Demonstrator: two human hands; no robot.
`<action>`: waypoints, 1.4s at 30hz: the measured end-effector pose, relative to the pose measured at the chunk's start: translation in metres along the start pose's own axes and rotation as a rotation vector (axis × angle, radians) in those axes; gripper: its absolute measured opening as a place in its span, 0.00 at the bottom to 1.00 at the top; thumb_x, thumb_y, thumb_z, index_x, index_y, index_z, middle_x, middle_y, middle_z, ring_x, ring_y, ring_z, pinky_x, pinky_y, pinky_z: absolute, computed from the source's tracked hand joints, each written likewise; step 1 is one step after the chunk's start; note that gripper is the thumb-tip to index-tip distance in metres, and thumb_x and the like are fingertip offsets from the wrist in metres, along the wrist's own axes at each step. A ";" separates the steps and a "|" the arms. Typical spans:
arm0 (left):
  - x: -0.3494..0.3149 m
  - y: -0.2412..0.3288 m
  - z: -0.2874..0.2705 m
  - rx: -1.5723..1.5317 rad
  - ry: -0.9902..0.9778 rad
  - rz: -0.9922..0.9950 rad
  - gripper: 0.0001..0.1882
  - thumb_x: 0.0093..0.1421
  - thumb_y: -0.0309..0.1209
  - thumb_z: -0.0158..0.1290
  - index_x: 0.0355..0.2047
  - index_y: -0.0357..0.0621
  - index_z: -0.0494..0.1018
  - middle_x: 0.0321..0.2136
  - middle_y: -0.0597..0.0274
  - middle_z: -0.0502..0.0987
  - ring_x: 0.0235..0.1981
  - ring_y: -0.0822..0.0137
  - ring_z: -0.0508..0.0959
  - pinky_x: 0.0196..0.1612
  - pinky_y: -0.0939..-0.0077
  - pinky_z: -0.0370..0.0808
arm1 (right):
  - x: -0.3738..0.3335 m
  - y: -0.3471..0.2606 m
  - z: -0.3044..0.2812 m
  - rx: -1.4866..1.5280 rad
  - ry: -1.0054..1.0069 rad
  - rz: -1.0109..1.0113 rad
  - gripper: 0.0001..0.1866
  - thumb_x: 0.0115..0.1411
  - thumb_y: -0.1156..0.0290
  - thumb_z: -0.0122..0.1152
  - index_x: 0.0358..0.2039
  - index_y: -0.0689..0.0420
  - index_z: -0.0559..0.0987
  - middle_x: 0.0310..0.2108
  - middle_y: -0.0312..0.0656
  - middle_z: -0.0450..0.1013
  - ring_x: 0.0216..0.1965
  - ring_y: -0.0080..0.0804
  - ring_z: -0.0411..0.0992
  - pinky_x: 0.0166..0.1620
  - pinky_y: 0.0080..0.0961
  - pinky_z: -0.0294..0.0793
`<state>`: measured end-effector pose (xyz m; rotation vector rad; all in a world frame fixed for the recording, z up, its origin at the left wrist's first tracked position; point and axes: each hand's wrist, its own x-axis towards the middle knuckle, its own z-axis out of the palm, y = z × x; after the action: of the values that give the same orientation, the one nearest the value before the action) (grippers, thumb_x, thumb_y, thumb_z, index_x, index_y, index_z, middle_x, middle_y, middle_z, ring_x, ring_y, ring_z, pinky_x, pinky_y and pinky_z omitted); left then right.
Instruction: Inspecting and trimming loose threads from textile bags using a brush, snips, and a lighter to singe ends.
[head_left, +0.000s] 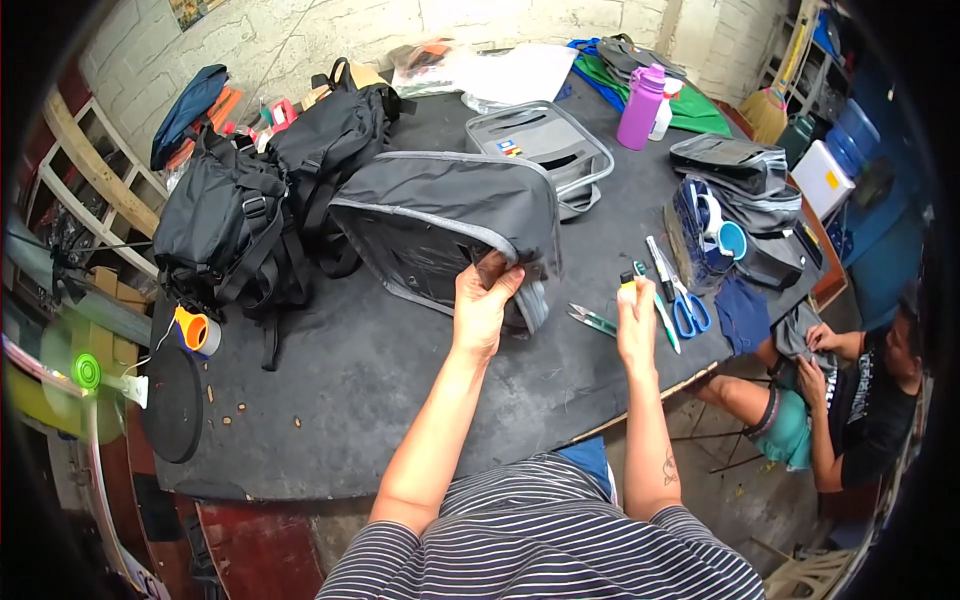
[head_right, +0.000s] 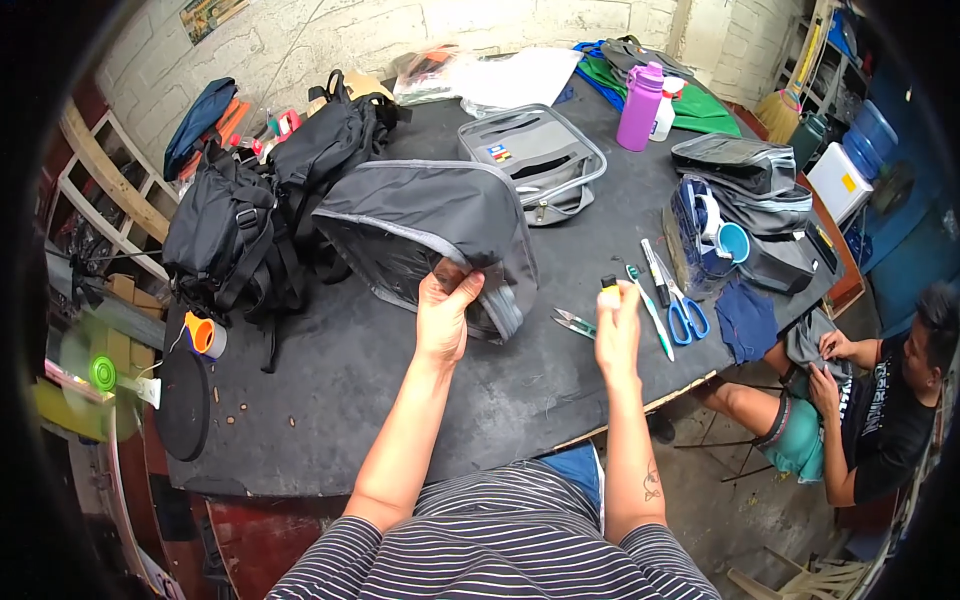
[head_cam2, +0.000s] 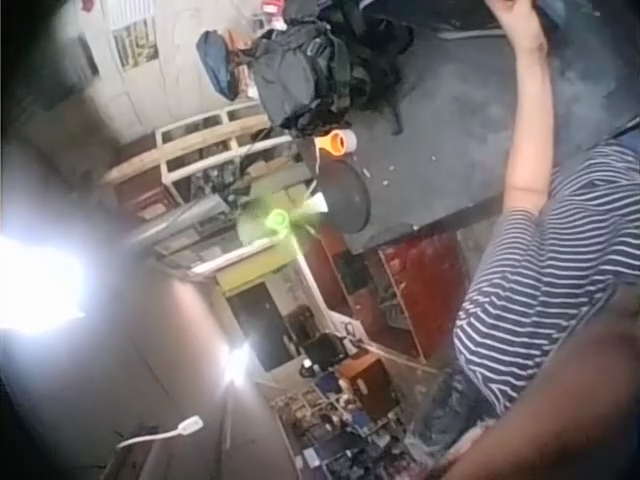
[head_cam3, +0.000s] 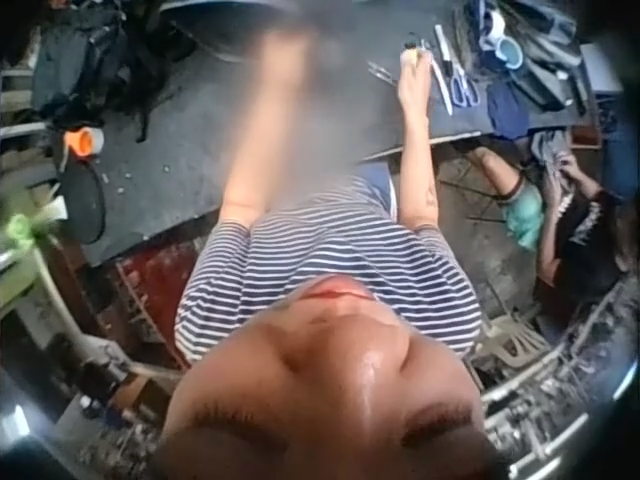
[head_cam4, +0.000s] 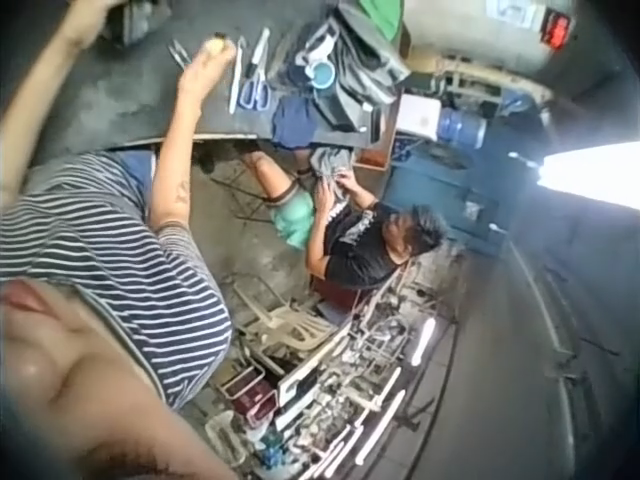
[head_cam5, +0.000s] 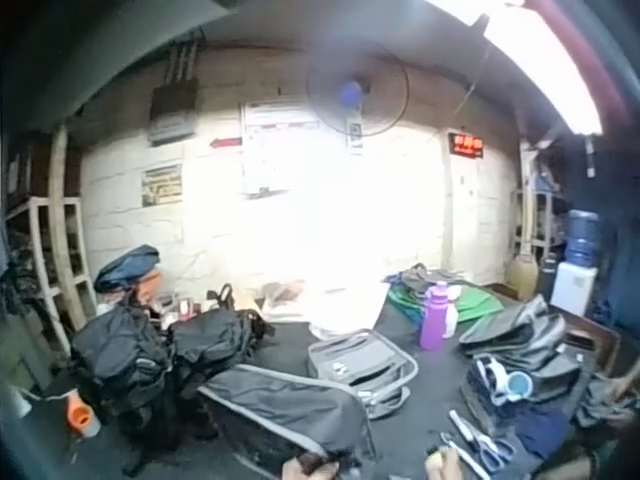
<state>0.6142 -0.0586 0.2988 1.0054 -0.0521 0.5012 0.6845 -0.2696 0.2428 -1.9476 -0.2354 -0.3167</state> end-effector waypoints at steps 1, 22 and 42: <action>-0.001 0.002 0.002 0.036 0.028 -0.033 0.15 0.58 0.19 0.55 0.47 0.34 0.74 0.42 0.65 0.77 0.43 0.75 0.74 0.49 0.80 0.68 | -0.004 -0.016 0.006 0.153 -0.091 0.123 0.20 0.68 0.58 0.44 0.49 0.62 0.65 0.35 0.44 0.69 0.36 0.33 0.68 0.41 0.30 0.69; -0.009 0.021 -0.008 -0.294 0.255 0.069 0.33 0.57 0.57 0.55 0.48 0.39 0.70 0.44 0.57 0.75 0.44 0.62 0.76 0.47 0.66 0.73 | -0.055 -0.141 0.082 0.287 -0.181 -0.299 0.13 0.53 0.68 0.63 0.32 0.63 0.72 0.27 0.46 0.69 0.26 0.42 0.70 0.31 0.31 0.70; -0.004 0.045 0.023 -0.150 0.404 0.173 0.26 0.58 0.55 0.56 0.25 0.42 0.70 0.24 0.69 0.73 0.26 0.77 0.72 0.30 0.80 0.70 | -0.050 -0.144 0.085 0.306 -0.228 -0.170 0.11 0.51 0.73 0.61 0.30 0.64 0.71 0.27 0.47 0.70 0.27 0.40 0.71 0.32 0.31 0.71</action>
<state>0.5957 -0.0592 0.3454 0.7420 0.1839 0.8387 0.6020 -0.1372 0.3200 -1.6619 -0.5677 -0.1568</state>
